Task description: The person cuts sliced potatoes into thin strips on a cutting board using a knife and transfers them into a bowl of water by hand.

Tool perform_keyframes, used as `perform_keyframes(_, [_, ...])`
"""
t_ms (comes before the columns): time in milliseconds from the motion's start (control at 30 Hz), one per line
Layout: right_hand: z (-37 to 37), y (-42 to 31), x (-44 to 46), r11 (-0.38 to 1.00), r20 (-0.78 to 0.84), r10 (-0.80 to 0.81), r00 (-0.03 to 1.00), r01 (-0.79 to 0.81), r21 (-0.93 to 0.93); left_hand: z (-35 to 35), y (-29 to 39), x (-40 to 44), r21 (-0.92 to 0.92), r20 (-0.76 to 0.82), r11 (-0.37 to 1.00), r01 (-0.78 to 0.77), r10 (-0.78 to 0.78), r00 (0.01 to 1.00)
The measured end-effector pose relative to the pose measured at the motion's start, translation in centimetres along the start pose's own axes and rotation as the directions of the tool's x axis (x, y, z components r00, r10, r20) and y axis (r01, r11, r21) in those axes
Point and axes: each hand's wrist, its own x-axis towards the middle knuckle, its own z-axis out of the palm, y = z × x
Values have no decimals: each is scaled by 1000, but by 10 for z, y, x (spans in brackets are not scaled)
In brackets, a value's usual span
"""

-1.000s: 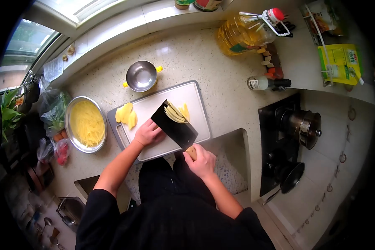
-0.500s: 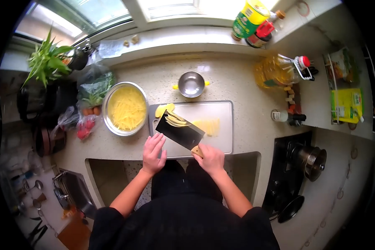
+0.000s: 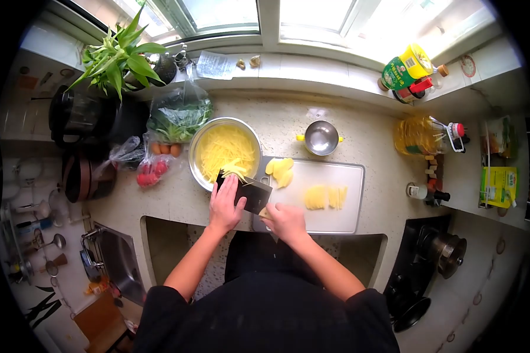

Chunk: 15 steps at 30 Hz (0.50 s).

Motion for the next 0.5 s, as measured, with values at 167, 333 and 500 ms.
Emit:
perform_keyframes(167, [15, -12, 9, 999, 19, 8, 1000, -7, -36, -2, -34, 28, -16, 53, 996, 83, -82, 995])
perform_keyframes(333, [14, -20, 9, 998, 69, 1, 998, 4, -65, -35, -63, 62, -32, -165, 994, 102, -106, 981])
perform_keyframes(500, [13, -16, 1, 998, 23, 50, 998, -51, 22, -83, -50, 73, -142, -513, 989, 30, -100, 852])
